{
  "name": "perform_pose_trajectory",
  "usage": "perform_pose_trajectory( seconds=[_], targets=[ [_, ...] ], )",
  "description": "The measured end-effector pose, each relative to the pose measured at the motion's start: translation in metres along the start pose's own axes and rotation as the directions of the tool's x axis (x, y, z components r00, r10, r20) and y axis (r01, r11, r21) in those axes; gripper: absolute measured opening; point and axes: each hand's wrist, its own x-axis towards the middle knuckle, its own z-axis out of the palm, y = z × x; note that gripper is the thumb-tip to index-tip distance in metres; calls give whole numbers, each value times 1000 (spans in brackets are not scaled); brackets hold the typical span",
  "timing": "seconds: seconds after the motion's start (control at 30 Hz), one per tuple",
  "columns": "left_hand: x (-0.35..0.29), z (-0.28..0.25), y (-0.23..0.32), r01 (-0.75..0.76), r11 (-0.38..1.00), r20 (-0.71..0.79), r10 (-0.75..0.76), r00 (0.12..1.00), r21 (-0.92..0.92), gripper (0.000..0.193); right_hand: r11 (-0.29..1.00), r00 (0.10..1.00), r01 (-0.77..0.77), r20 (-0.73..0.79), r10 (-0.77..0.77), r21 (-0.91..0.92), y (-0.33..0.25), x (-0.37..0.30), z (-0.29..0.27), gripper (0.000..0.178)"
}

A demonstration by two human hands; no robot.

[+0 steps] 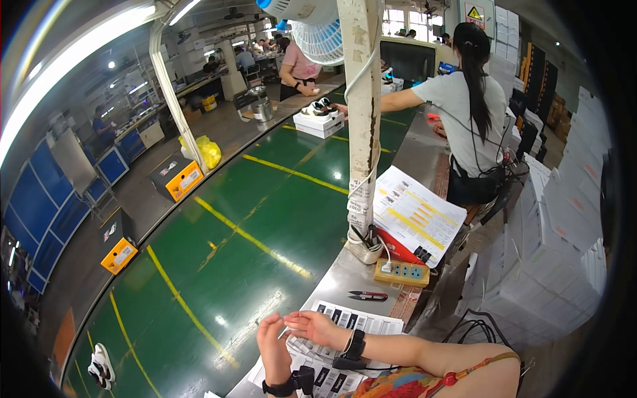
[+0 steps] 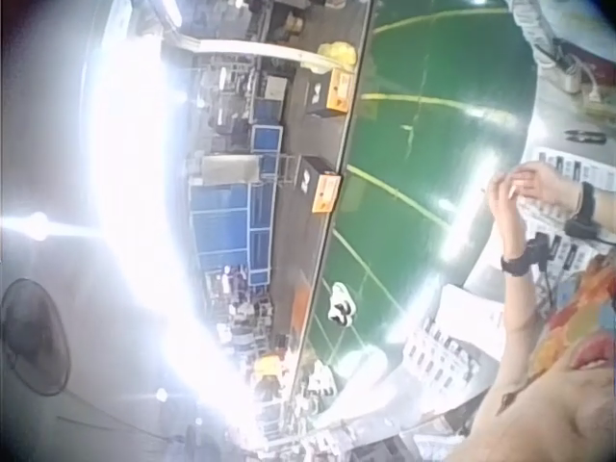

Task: Inspecting pairs of shoes on a conveyor belt, trimming loose threads with a tool, and organizing product labels.

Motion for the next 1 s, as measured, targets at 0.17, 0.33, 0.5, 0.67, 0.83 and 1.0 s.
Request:
perform_pose_trajectory(
  seconds=[0.17, 0.33, 0.5, 0.67, 0.83, 1.0],
  targets=[
    [-90, 26, 42, -399, 896, 334, 321, 886, 197, 16, 996, 999, -34, 23, 32, 82, 7, 10, -3, 29],
    [-149, 39, 92, -703, 666, 743, 335, 579, 249, 26, 998, 995, 1, 97, 5, -57, 4, 13, -5, 27],
    [-166, 57, 110, -830, 548, 897, 413, 156, -108, 17, 997, 996, -10, 88, 17, -74, -2, 8, 1, 25],
    [-168, 93, 139, -805, 576, 990, -92, 108, 142, 29, 998, 994, -36, 97, 40, -49, -6, 11, -1, 24],
    [-158, 119, 107, -782, 590, 978, 69, -197, -199, 39, 997, 985, -68, 156, 71, -28, -7, 16, -3, 24],
    [-149, 133, 75, -733, 561, 922, 254, -291, -386, 47, 999, 985, -43, 169, 43, -5, -3, 19, -3, 26]
  ],
)
